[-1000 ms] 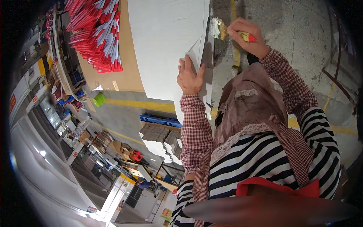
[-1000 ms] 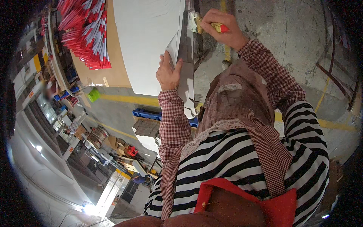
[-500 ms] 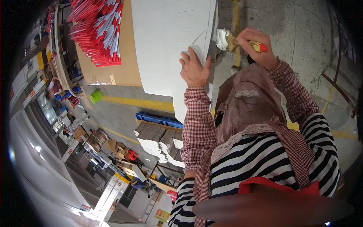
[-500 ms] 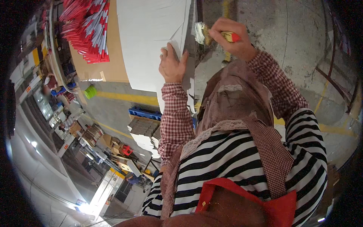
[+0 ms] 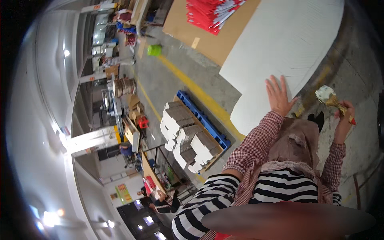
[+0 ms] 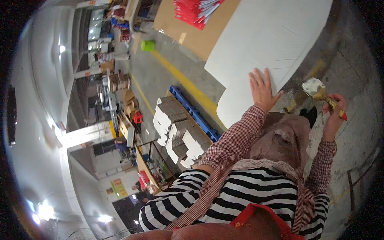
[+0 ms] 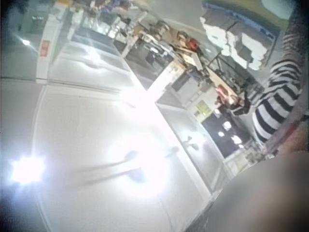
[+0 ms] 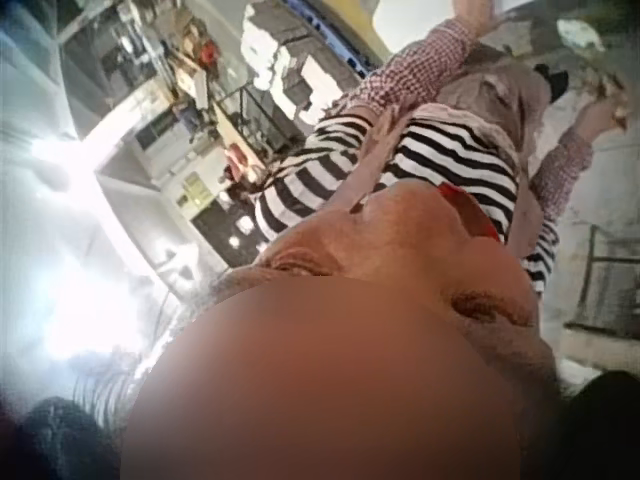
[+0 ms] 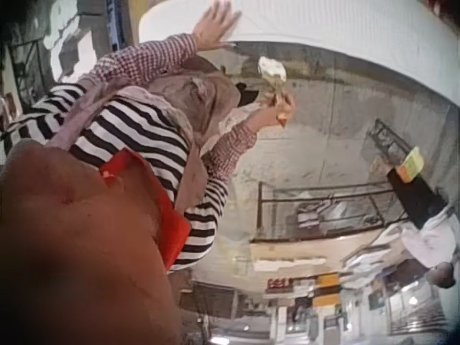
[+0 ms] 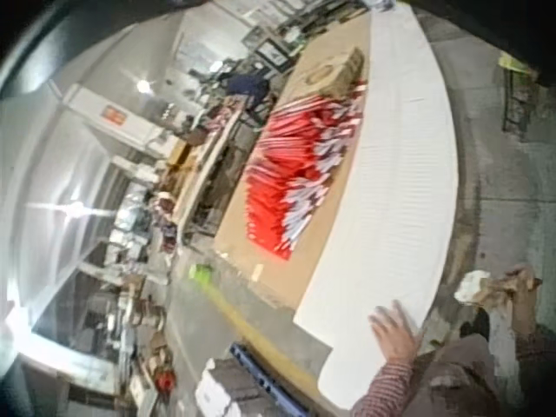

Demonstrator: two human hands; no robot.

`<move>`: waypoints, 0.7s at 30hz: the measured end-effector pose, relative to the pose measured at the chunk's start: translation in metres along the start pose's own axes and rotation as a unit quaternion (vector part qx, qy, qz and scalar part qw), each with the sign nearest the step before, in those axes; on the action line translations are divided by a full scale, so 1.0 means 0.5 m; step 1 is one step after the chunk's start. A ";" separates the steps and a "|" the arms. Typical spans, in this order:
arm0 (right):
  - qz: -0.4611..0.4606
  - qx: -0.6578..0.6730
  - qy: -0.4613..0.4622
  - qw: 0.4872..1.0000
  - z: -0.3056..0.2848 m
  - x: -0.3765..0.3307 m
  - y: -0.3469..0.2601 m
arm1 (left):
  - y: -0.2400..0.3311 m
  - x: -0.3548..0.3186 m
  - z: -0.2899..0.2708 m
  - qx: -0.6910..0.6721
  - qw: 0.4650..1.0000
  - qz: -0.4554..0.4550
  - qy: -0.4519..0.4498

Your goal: Applying adhesive or coating to large sheets of paper using a brush.

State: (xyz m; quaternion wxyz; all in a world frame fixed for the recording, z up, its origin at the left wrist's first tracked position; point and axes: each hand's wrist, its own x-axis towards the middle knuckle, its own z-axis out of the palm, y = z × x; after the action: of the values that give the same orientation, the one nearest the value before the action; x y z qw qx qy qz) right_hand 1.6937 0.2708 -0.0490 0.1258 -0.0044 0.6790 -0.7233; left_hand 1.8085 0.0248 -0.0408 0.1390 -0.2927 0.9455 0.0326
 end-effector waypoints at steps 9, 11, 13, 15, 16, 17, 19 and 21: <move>0.018 0.094 -0.026 0.995 -0.039 -0.003 -0.015 | -0.042 0.023 -0.015 -0.102 0.994 0.030 -0.005; 0.013 0.084 -0.019 0.996 -0.045 0.000 -0.012 | -0.038 0.027 -0.020 -0.126 0.992 0.027 -0.016; -0.049 0.108 -0.049 0.992 -0.081 0.000 -0.003 | -0.017 0.032 -0.012 -0.130 0.991 0.034 -0.018; -0.089 0.050 0.026 0.994 -0.070 -0.007 0.022 | -0.021 0.047 0.010 -0.049 0.995 0.083 0.021; -0.128 -0.051 0.011 0.990 -0.033 -0.014 0.002 | -0.045 0.049 0.019 -0.042 0.994 0.094 0.033; -0.110 -0.009 0.012 0.994 -0.016 -0.019 0.010 | -0.059 0.048 0.006 -0.043 0.992 0.113 0.045; -0.074 0.040 -0.012 0.996 0.042 -0.035 -0.027 | -0.075 0.028 -0.035 -0.049 0.991 0.098 0.074; -0.149 -0.010 -0.046 0.988 0.048 -0.026 -0.025 | -0.053 0.054 -0.042 -0.033 0.996 0.081 -0.025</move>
State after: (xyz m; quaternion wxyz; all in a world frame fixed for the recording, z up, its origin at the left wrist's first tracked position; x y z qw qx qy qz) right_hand 1.7083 0.2501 -0.0329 0.0478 -0.1405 0.6716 -0.7259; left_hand 1.7970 -0.0147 -0.0275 0.1493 -0.2186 0.9608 0.0823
